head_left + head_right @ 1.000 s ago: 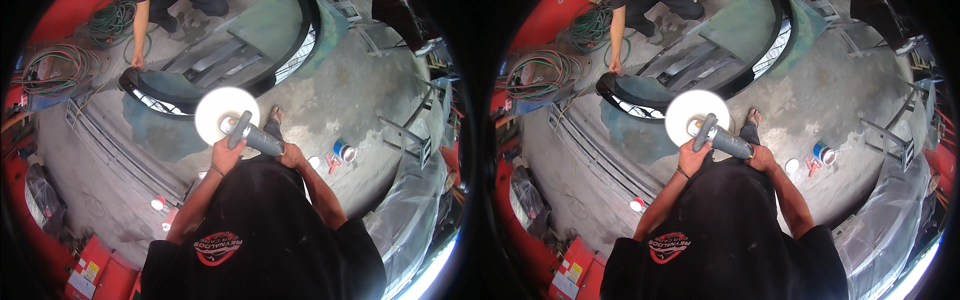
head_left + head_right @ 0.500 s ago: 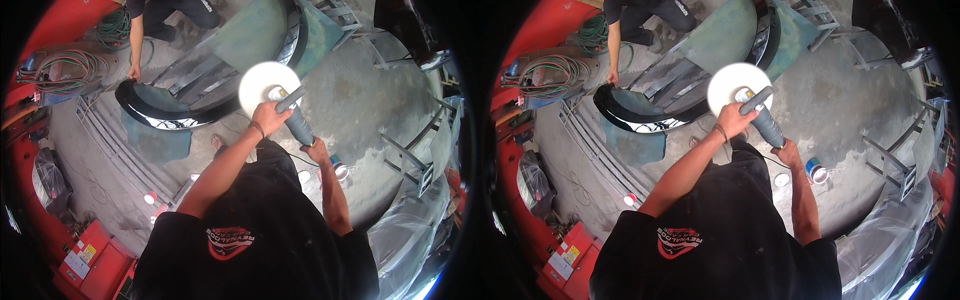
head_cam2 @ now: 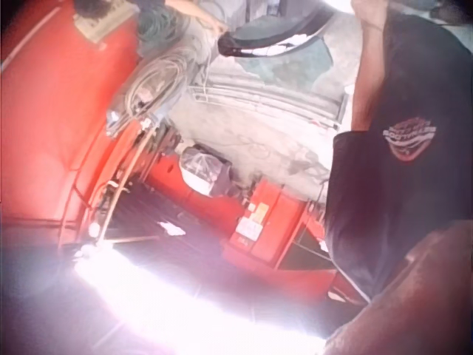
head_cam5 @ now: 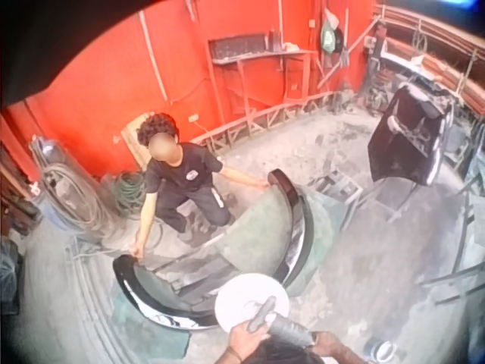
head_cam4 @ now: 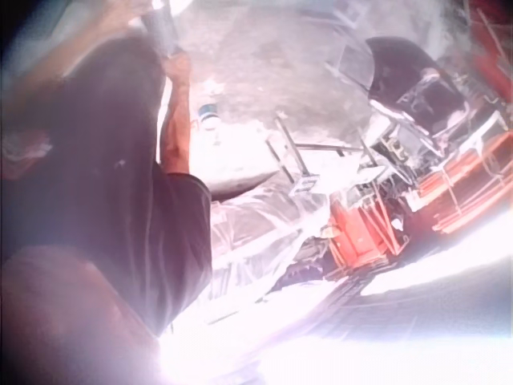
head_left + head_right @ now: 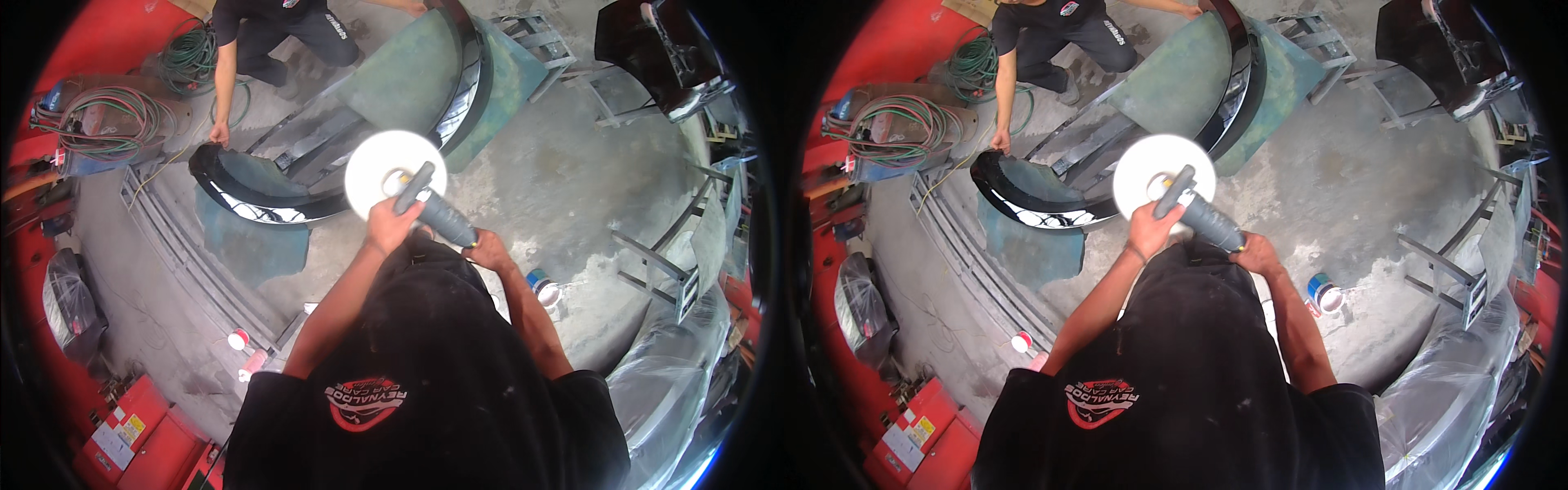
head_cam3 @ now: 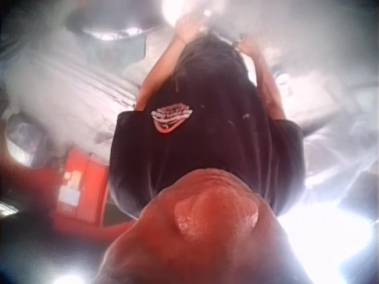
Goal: The person uses a rotary polisher to buff a black car bumper resting on a metal stand. They apply a pink polishing compound from a bottle to the bumper surface and continue polishing with the machine.
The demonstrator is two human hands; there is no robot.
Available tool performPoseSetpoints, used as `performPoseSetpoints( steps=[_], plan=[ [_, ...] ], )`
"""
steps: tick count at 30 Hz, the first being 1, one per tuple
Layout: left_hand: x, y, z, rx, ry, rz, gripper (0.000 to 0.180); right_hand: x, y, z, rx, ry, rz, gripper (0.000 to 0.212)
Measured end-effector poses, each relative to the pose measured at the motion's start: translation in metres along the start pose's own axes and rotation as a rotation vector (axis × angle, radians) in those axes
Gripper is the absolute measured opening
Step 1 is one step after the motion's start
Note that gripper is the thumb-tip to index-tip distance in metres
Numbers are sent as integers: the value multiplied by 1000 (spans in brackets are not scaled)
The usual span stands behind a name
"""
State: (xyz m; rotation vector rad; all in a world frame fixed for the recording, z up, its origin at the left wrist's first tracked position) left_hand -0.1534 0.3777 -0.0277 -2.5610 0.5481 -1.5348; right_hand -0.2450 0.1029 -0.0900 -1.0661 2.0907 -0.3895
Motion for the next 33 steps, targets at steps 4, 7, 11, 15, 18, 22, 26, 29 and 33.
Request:
performPoseSetpoints(
  steps=[4,7,11,15,18,22,26,29,33],
  plan=[
    [-55,-37,-39,245,-3,-248,24,-43,18,12,-60,-89,-194,51],
    [-74,-65,-57,383,-25,-350,20,-76,29,28,-88,-154,-297,50],
    [-74,-82,-65,416,-110,-314,27,-101,14,36,-142,-213,-392,49],
    [-63,-46,-51,379,-38,-346,32,-89,-31,30,-121,-175,-377,47],
    [-31,2,-29,222,-72,-334,33,-38,-70,31,-113,-150,-358,47],
    [30,70,26,105,88,-315,31,32,-129,42,-86,-78,-230,51],
    [101,120,89,9,69,-201,29,65,-206,61,-72,3,-159,50],
    [143,153,139,45,51,-147,31,81,-273,86,-76,39,-154,49],
    [205,177,207,120,22,-119,38,74,-373,136,-115,40,-180,50]
  ],
)
Point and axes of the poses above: each hand's wrist, its own z-axis towards the middle knuckle, its own y-axis out of the palm, x = y × z, the point moved 2 cm from there along z, towards the middle knuckle, and after that the axes turned 5 degrees about -z, right-handed, at the moved point
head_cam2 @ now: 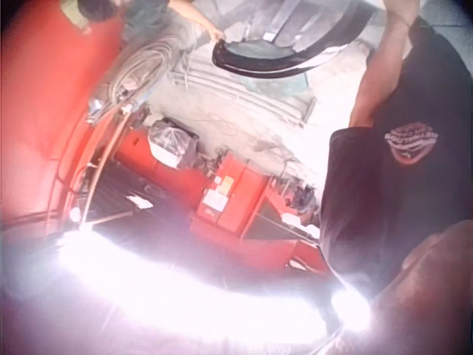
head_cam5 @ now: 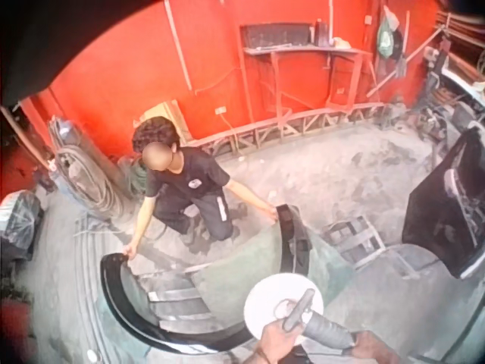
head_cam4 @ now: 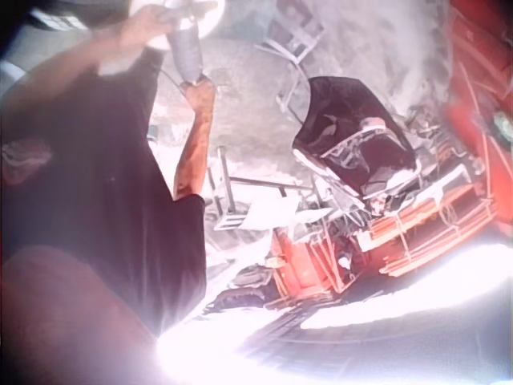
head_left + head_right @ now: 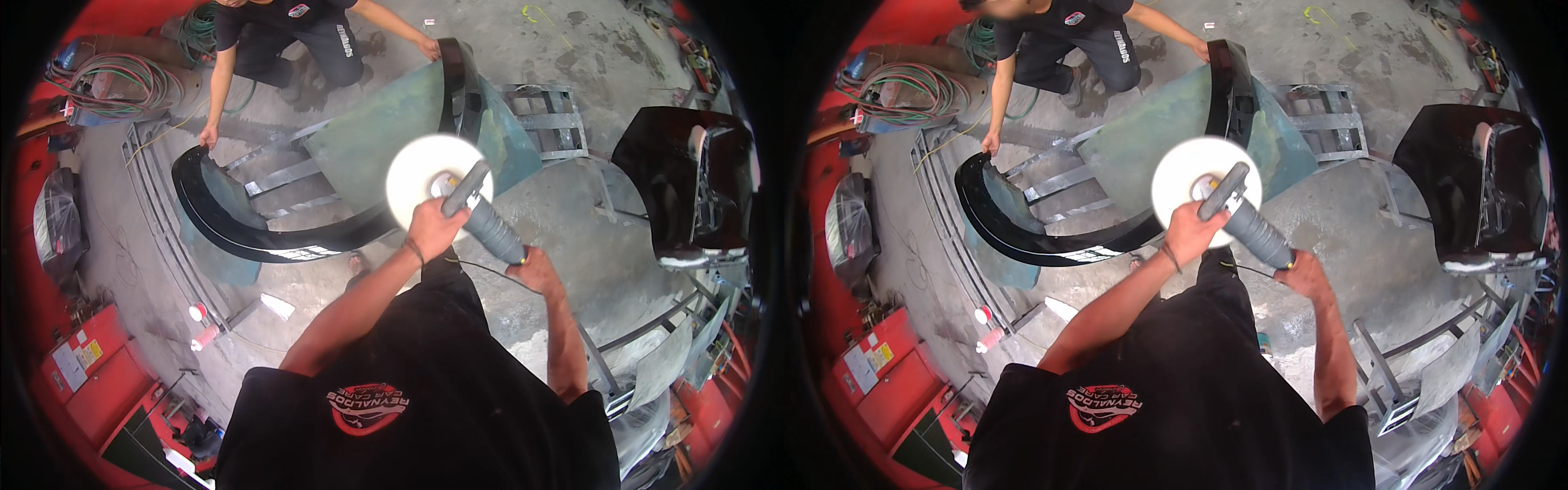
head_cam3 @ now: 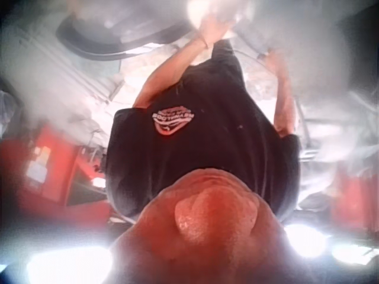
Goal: The person uses a rotary polisher to buff a black car bumper resting on a metal stand. They apply a pink polishing compound from a bottle to the bumper surface and continue polishing with the machine.
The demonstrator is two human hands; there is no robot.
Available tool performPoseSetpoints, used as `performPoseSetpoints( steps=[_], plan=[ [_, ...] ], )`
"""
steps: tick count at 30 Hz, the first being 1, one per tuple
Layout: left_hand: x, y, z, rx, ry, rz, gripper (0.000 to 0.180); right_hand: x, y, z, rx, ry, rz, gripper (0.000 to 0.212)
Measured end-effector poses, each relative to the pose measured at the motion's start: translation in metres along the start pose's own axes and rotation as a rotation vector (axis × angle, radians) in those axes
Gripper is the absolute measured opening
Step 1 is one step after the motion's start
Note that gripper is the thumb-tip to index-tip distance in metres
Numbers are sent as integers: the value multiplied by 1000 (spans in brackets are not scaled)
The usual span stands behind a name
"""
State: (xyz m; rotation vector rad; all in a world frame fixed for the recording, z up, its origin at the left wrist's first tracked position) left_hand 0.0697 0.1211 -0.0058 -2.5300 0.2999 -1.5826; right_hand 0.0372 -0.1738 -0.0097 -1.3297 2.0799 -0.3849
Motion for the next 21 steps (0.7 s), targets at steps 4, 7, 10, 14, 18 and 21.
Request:
performPoseSetpoints(
  steps=[4,7,10,14,18,21],
  plan=[
    [50,19,80,67,13,8,48,-3,-80,49,-25,-11,11,47],
    [74,20,135,82,75,-32,48,-7,-120,98,-14,-12,56,40],
    [93,17,168,124,78,1,51,4,-139,129,-33,-49,76,31],
    [76,26,169,125,3,52,60,9,-129,137,-64,-93,116,25],
    [21,47,119,-76,-2,38,53,52,-84,114,-58,-54,0,31],
    [-6,43,38,-344,-236,-363,36,85,-37,88,-58,-108,-85,42]
  ],
)
Point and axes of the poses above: each hand's wrist, its own z-axis towards the middle knuckle, its own y-axis out of the palm, x = y × z, the point moved 2 cm from there along z, towards the middle knuckle, and after that the axes turned 5 degrees about -z, right-handed, at the moved point
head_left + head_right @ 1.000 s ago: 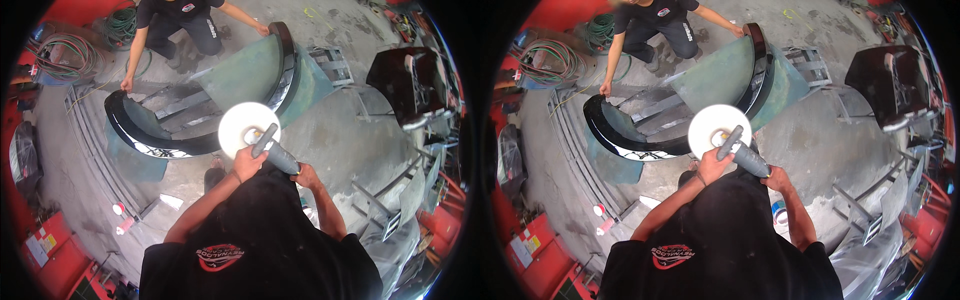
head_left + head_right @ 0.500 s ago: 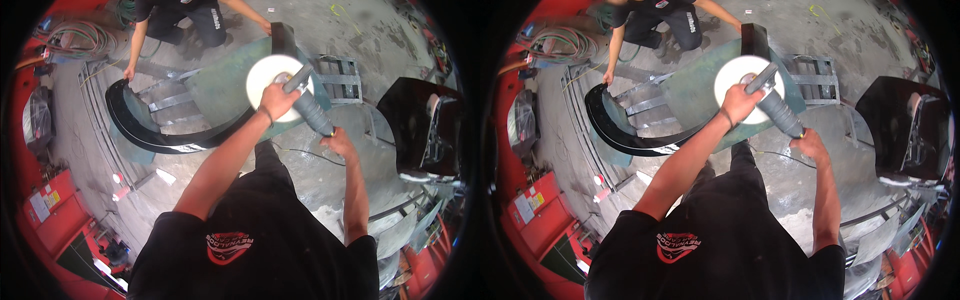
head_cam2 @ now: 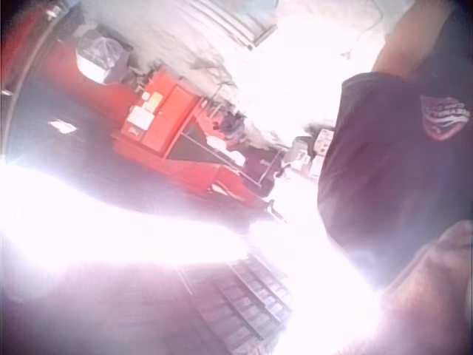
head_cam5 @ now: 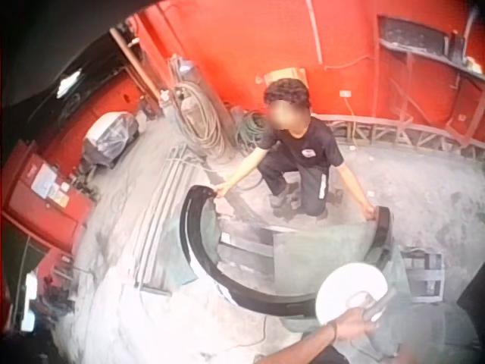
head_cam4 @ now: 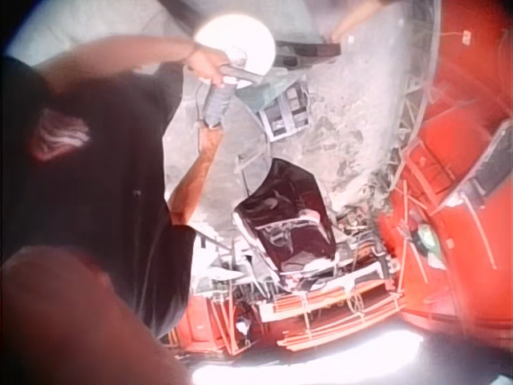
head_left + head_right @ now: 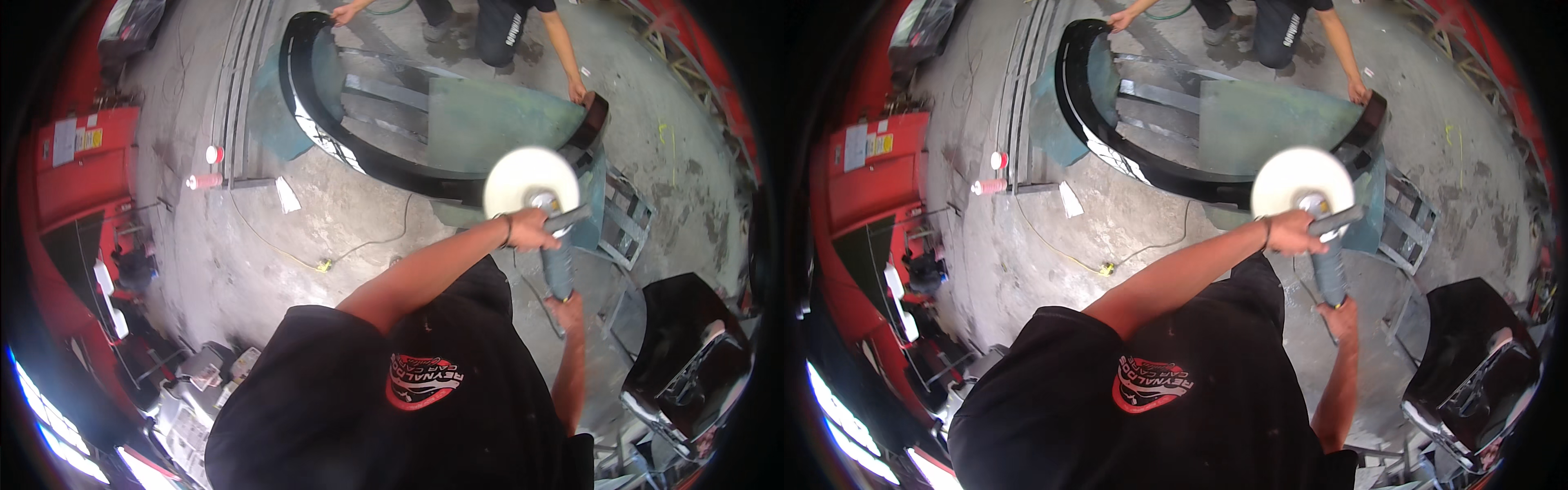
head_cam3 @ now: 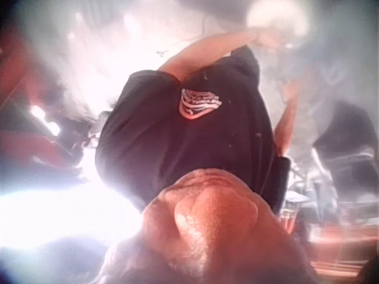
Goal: The person uses a rotary polisher to buff a black car bumper resting on a metal stand. They apply a pink polishing compound from a bottle to the bumper surface and continue polishing with the machine.
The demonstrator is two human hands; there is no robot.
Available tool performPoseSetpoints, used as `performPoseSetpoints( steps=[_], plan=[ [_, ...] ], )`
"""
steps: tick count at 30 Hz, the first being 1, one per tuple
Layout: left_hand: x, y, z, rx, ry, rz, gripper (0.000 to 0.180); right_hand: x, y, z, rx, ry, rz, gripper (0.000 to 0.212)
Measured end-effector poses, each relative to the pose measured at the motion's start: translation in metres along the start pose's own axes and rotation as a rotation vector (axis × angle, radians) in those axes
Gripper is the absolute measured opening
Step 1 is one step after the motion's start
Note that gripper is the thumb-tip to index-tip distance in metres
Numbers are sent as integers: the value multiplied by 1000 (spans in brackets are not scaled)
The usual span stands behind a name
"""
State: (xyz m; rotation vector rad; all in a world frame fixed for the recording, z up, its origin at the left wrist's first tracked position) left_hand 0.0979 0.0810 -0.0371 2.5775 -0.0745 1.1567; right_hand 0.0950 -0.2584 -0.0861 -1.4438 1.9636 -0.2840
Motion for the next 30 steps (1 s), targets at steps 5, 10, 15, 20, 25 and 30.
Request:
performPoseSetpoints(
  steps=[5,10,15,20,25,30],
  plan=[
    [-94,-13,-132,198,88,-110,40,-71,71,-48,-146,-104,-128,53],
    [-188,-35,-276,585,126,-284,34,-174,156,-66,-263,-422,-459,63],
    [-238,-30,-457,1006,190,-334,26,-279,278,-102,-529,-731,-571,75],
    [-258,-35,-633,1226,288,-264,21,-408,350,-200,-870,-875,-559,80],
    [-255,-71,-748,1230,444,-300,14,-515,397,-213,-1469,-628,-385,77],
    [-252,-145,-803,1214,550,-301,12,-605,473,-263,-2133,-81,28,89]
  ],
)
Point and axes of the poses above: each hand's wrist, its own z-axis towards the middle knuckle, its own y-axis out of the palm, x = y × z, the point moved 2 cm from there along z, towards the middle knuckle, and after that the axes turned 5 degrees about -z, right-handed, at the moved point
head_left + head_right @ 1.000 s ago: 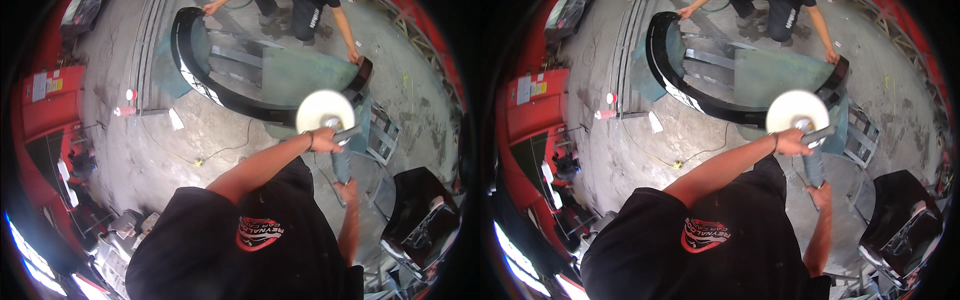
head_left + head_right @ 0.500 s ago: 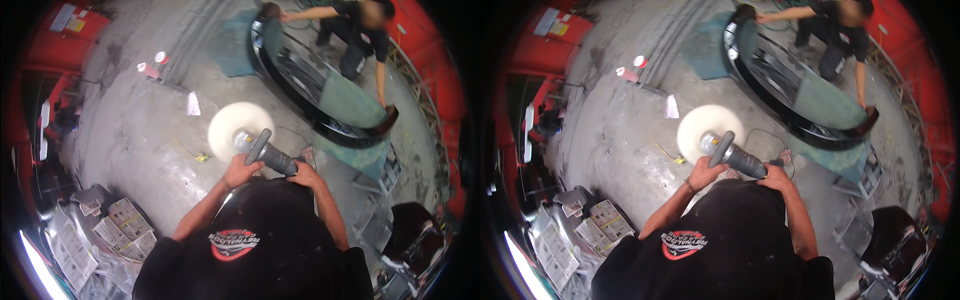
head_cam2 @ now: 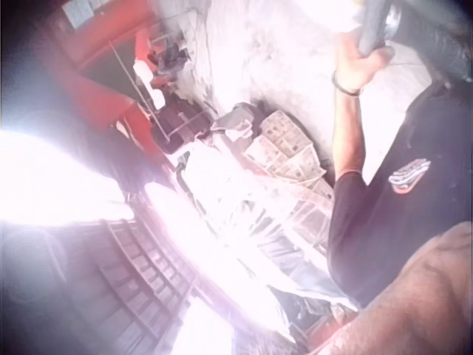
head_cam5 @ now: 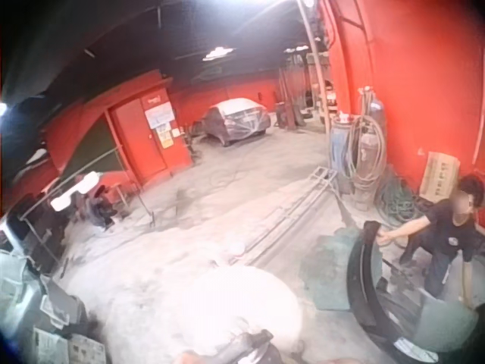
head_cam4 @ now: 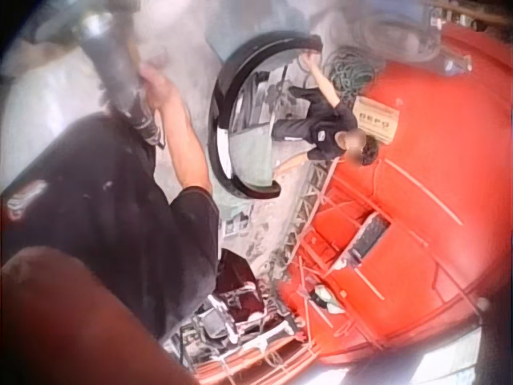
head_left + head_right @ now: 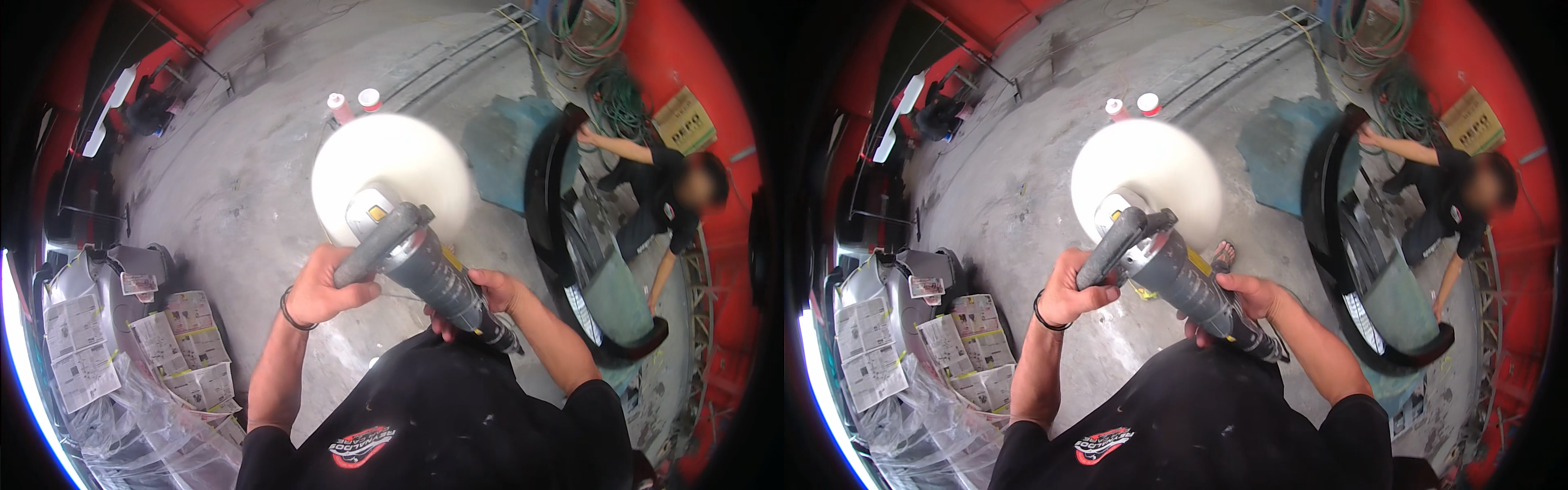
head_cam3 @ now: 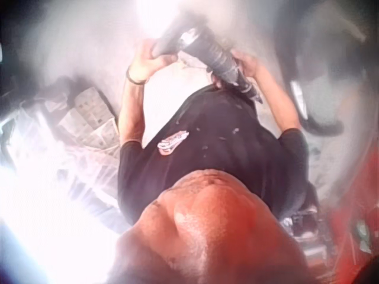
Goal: The person uses a rotary polisher to buff a black car bumper resting on a metal stand. They apply a pink polishing compound from a bottle to the bumper surface and continue polishing with the machine.
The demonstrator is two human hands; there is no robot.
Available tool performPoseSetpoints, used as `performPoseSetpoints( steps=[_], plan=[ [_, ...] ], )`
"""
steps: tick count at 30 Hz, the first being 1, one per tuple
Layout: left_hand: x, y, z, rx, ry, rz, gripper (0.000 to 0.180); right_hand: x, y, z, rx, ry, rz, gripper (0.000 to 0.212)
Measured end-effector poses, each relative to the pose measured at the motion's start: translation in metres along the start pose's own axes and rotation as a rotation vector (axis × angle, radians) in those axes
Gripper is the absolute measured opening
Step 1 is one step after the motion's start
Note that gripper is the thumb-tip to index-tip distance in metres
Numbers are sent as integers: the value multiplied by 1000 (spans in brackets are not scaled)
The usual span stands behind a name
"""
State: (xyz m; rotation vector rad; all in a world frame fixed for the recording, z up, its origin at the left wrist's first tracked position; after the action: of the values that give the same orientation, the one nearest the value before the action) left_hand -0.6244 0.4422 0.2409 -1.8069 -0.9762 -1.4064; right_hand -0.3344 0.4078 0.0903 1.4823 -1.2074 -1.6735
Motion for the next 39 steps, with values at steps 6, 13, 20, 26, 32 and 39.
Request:
performPoseSetpoints(
  steps=[6,13,20,26,32,39],
  plan=[
    [3,-66,68,68,-46,73,21,-63,-45,84,-274,-63,427,89],
    [-32,-141,206,205,-72,129,27,-152,-95,101,-5,-165,457,81],
    [-183,-334,306,596,-120,137,67,-205,-132,79,589,-268,358,79],
    [-258,-436,421,572,-364,543,90,-250,-147,110,1178,-378,208,68],
    [-303,-454,496,443,-484,877,96,-331,-221,160,1523,-421,226,55],
    [-331,-474,560,221,-723,1069,95,-476,-383,194,1635,-492,249,45]
  ],
)
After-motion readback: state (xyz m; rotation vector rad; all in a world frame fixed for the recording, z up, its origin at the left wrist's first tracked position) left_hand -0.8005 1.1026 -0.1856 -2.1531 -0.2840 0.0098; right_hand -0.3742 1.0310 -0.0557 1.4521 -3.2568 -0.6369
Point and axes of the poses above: each hand's wrist, its own z-axis towards the middle knuckle, its own y-axis out of the palm, x = y × z, the point moved 2 cm from there along z, towards the middle knuckle, and after that the axes turned 5 degrees about -z, right-handed, at the moved point
